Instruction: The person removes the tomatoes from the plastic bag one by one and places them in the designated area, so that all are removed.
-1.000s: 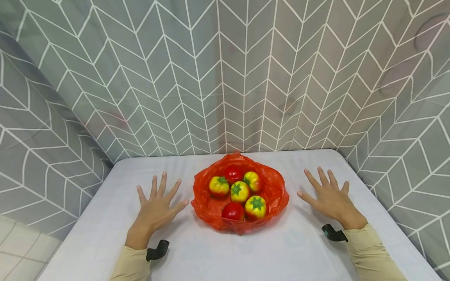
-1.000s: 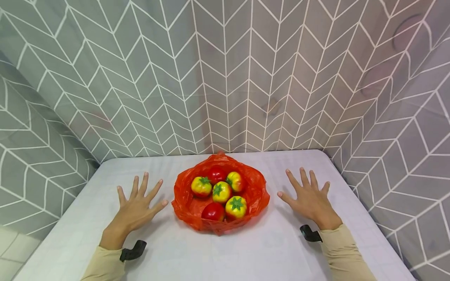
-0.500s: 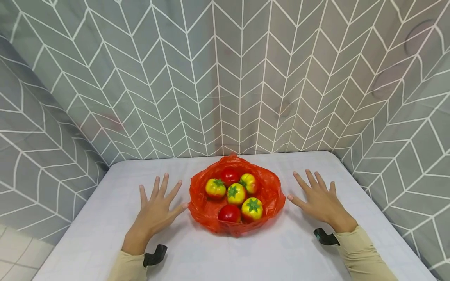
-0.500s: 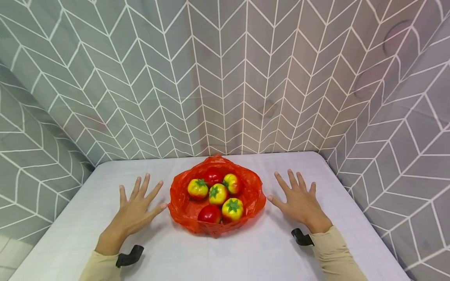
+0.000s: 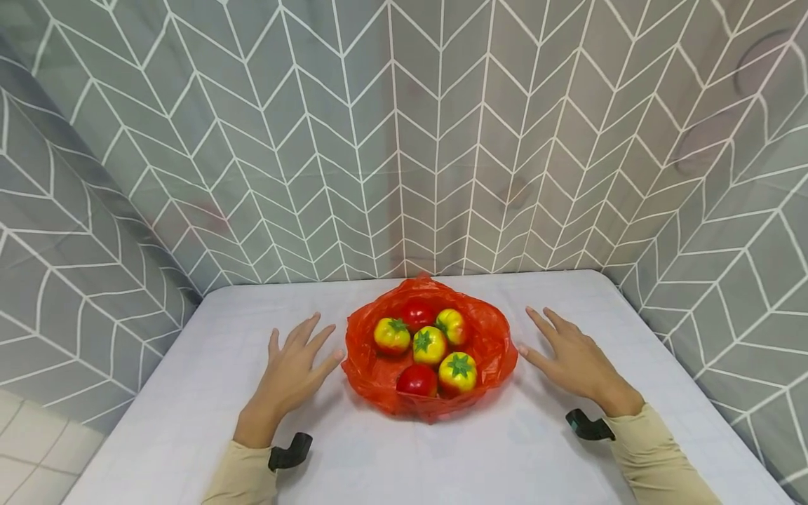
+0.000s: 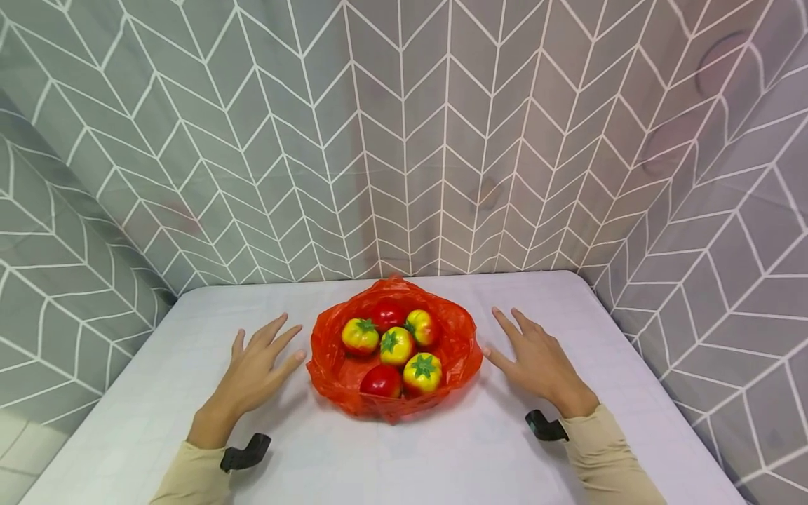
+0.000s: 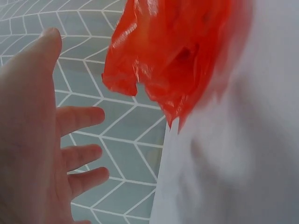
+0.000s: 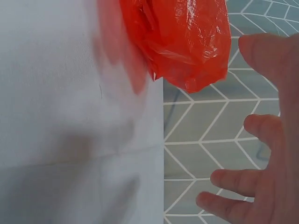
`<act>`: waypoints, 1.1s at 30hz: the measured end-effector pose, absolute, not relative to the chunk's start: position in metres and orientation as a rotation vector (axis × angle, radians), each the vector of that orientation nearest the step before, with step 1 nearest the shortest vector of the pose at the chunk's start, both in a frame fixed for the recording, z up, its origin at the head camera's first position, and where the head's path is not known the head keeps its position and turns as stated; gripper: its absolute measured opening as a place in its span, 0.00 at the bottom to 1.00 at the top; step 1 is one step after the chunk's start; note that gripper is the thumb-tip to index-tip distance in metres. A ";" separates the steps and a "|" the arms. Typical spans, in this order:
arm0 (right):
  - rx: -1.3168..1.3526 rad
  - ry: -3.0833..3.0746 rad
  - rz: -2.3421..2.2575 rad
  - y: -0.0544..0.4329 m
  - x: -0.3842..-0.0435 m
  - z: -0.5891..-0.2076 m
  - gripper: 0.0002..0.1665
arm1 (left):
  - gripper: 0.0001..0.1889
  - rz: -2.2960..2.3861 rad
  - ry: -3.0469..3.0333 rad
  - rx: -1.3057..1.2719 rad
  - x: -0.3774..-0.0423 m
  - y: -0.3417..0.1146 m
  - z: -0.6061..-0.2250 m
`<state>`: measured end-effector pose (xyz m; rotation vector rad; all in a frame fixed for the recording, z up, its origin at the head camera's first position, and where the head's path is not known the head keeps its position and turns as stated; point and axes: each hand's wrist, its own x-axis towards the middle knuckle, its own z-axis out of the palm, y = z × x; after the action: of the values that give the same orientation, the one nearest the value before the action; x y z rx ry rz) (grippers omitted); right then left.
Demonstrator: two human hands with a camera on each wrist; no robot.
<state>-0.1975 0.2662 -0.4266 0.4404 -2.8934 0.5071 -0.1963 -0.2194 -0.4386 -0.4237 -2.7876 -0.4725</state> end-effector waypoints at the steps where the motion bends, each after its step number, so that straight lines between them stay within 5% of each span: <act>1: 0.445 -2.891 0.531 0.266 -0.198 -0.428 0.46 | 0.33 -0.495 -2.779 -0.427 -0.197 -0.218 -0.439; 17: 0.505 -2.778 1.086 0.261 -0.209 -0.424 0.37 | 0.34 -1.017 -2.751 -0.283 -0.216 -0.187 -0.443; 33: 0.411 -2.644 1.525 0.240 -0.221 -0.404 0.26 | 0.30 -1.408 -2.498 -0.471 -0.218 -0.174 -0.470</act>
<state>-0.2212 0.2401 -0.4038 0.4115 -2.6438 1.5253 -0.2177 -0.1741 -0.4695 -0.4714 -2.4984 -1.4084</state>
